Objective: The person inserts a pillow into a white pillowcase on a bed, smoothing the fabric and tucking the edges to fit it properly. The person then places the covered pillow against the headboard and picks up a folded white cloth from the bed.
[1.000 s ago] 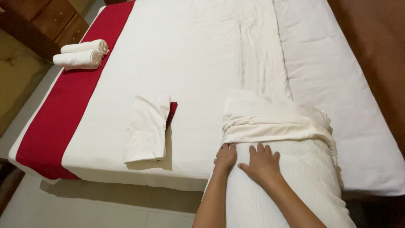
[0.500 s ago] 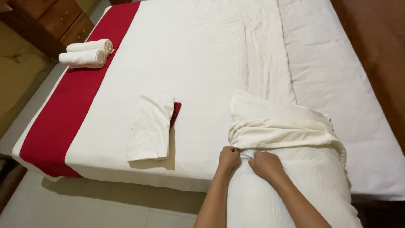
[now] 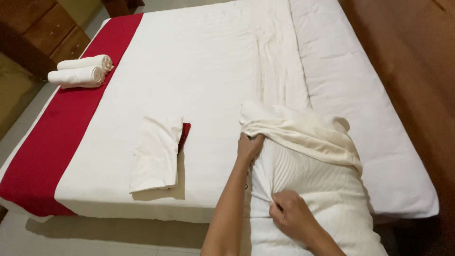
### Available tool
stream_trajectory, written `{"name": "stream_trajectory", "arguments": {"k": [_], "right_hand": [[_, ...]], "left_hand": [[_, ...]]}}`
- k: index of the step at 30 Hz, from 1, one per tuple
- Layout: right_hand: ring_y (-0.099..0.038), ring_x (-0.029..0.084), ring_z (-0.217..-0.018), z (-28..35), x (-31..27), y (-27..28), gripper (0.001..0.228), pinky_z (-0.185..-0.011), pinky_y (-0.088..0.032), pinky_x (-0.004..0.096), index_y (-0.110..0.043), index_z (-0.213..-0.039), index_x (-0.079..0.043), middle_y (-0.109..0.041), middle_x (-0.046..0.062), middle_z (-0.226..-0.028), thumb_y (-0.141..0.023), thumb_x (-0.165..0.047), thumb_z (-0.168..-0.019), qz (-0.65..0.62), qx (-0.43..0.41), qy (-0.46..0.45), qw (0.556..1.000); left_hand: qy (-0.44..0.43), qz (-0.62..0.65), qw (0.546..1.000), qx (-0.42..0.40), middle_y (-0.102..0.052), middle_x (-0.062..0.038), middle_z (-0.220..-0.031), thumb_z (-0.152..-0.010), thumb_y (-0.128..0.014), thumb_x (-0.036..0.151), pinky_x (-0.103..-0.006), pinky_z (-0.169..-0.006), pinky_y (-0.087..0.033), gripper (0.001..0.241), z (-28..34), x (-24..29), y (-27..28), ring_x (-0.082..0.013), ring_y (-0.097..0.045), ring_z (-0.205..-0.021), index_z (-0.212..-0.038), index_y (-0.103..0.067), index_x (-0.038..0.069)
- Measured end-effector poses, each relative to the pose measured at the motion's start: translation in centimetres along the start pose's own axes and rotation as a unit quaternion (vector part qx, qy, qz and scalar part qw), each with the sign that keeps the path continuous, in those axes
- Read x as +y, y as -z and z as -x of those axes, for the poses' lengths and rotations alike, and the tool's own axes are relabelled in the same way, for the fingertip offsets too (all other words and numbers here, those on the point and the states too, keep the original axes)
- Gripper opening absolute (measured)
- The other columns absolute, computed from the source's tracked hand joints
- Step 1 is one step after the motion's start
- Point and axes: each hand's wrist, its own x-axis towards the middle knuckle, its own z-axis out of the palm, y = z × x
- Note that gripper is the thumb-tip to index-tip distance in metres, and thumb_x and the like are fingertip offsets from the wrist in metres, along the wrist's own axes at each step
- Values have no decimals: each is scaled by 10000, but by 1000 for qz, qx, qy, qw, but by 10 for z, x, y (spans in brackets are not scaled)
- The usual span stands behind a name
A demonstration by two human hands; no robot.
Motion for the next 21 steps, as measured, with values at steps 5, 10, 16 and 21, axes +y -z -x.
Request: {"name": "stream_trajectory", "arguments": {"k": [5,10,16,21], "right_hand": [[-545,211,-638,1,-13,1,262,-705,-514,333,-510,-603,-76,-598,48,-602,-631,-167,-817,4,-11,18,1000],[-571,258,-673,-24,8,-9,289,-789,-510,376,-575,-661,-39,-666,91,-683,-581,-226,-882,33,-40,-62,997],[-650,228,-808,-39,25,-20,180,-892,-479,357,-710,-845,-105,-749,14,-841,-561,-201,-875,119,-54,-99,986],[-669,269,-775,-32,67,27,189,-775,-531,412,-725,-855,-72,-746,88,-883,-619,-227,-876,85,62,-240,965]], "left_hand": [[-63,-2,998,21,-476,-329,-1397,-800,-670,525,-443,-1054,-469,940,-18,27,5,-428,-544,-1262,-1401,-373,-133],[-4,-278,952,-127,-321,-302,-1566,-815,-585,717,-614,-1116,-336,1114,29,23,-23,-487,-343,-1409,-1547,-277,-64],[-42,-335,929,-151,-181,-255,-1646,-929,-465,615,-647,-1175,-125,891,48,-8,-48,-463,-113,-1517,-1578,-281,33],[-171,-339,909,-171,-185,-216,-1672,-912,-359,669,-660,-1195,-21,960,89,8,-74,-381,-36,-1569,-1574,-271,-20]]}}
